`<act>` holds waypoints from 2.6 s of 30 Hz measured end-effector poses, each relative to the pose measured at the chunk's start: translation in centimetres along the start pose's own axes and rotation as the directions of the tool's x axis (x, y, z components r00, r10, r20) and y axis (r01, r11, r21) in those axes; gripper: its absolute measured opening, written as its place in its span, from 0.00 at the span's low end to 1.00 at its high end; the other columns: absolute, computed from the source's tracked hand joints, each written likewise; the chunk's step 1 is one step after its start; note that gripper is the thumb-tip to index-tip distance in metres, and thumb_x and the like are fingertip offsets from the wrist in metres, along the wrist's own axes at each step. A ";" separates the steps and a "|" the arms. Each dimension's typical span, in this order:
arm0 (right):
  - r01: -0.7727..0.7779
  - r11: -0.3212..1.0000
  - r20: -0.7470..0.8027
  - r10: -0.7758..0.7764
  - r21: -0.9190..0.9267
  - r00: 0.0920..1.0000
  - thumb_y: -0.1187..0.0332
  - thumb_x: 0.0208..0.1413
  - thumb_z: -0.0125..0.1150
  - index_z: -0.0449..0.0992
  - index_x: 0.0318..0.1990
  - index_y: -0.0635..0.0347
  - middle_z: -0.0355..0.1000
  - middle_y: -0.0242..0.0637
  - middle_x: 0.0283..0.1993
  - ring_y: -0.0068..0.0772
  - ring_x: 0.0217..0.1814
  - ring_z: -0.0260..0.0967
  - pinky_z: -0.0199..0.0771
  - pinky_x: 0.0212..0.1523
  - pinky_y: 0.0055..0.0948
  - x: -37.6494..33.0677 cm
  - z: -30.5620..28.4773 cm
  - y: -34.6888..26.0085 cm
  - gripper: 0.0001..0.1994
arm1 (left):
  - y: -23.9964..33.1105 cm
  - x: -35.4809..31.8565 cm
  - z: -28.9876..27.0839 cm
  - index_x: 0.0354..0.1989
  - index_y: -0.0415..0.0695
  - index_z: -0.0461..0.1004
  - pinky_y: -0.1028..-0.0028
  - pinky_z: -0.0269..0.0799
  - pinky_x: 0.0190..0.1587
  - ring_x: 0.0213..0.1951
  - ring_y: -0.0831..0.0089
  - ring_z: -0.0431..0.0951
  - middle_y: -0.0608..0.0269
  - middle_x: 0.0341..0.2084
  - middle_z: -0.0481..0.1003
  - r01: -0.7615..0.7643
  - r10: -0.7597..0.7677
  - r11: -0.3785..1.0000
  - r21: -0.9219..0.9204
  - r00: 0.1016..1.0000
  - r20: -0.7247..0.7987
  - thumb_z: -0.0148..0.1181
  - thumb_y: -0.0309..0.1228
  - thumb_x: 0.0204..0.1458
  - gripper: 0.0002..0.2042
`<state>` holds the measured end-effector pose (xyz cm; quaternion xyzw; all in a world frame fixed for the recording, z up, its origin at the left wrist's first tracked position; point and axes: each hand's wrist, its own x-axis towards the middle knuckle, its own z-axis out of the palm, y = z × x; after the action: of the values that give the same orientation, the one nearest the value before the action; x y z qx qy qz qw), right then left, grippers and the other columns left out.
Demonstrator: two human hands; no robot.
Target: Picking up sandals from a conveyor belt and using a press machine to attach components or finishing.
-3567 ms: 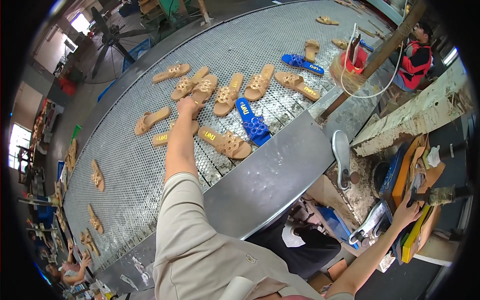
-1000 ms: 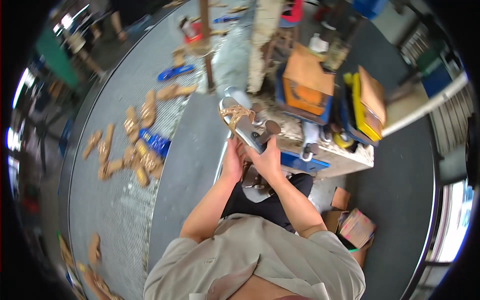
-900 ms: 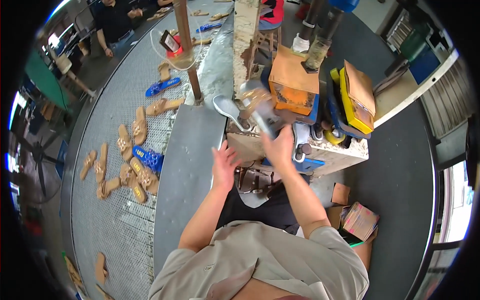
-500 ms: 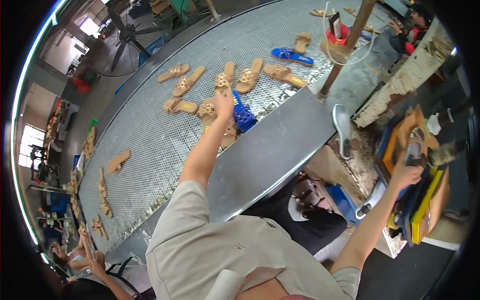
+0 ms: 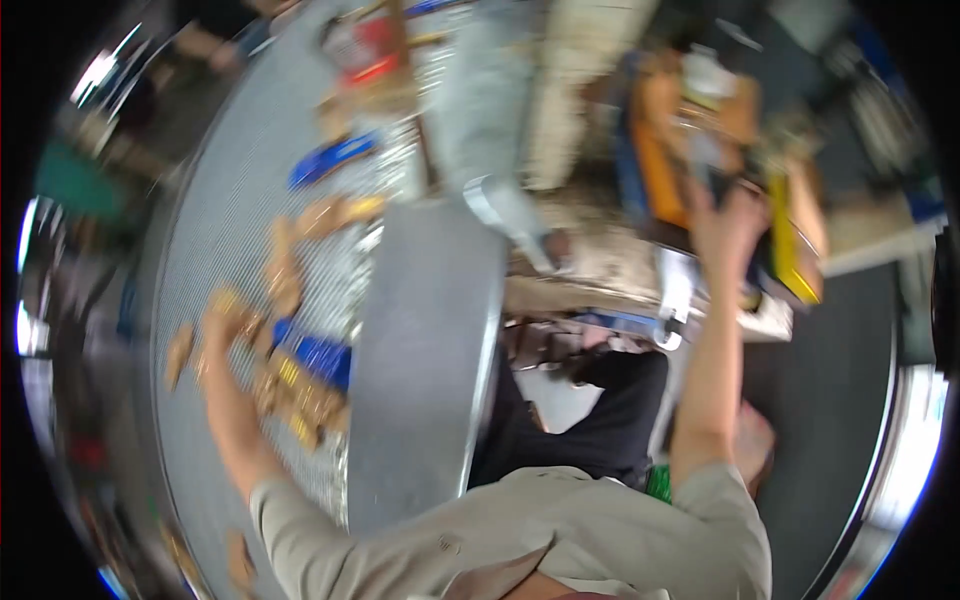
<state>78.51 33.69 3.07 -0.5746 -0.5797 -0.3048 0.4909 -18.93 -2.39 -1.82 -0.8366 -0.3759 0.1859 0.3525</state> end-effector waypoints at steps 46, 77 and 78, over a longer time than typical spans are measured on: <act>-0.485 0.474 0.549 0.005 0.735 0.836 0.51 0.51 0.79 0.62 0.68 0.71 0.74 0.56 0.63 0.55 0.63 0.73 0.68 0.67 0.44 -19.5 -18.0 -9.5 0.46 | 48.0 21.8 -26.2 0.47 0.44 0.77 0.67 0.77 0.34 0.33 0.71 0.79 0.65 0.33 0.79 -0.645 -0.569 -0.330 -0.690 -0.447 0.690 0.70 0.33 0.58 0.12; -0.698 0.414 0.811 -0.260 0.585 0.525 0.55 0.48 0.79 0.64 0.61 0.74 0.78 0.62 0.51 0.59 0.55 0.79 0.77 0.55 0.46 -23.4 -21.8 -17.2 0.41 | 40.9 45.1 -30.5 0.75 0.43 0.61 0.58 0.66 0.68 0.66 0.64 0.70 0.54 0.66 0.70 -0.597 -0.732 -0.655 -0.462 0.352 0.583 0.36 0.59 0.73 0.35; -0.712 0.414 0.816 -0.164 0.567 0.554 0.55 0.48 0.79 0.64 0.61 0.74 0.78 0.62 0.51 0.59 0.55 0.79 0.77 0.55 0.46 -21.7 -20.4 -15.2 0.41 | 39.9 45.2 -30.2 0.77 0.44 0.58 0.56 0.63 0.69 0.68 0.61 0.68 0.53 0.66 0.70 -0.536 -0.718 -0.677 -0.504 0.331 0.612 0.38 0.60 0.72 0.36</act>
<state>65.20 4.70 -6.87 -0.4075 -0.6756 0.4155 0.4527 47.60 -0.35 -12.43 -0.2844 -0.4128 -0.7598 -0.4139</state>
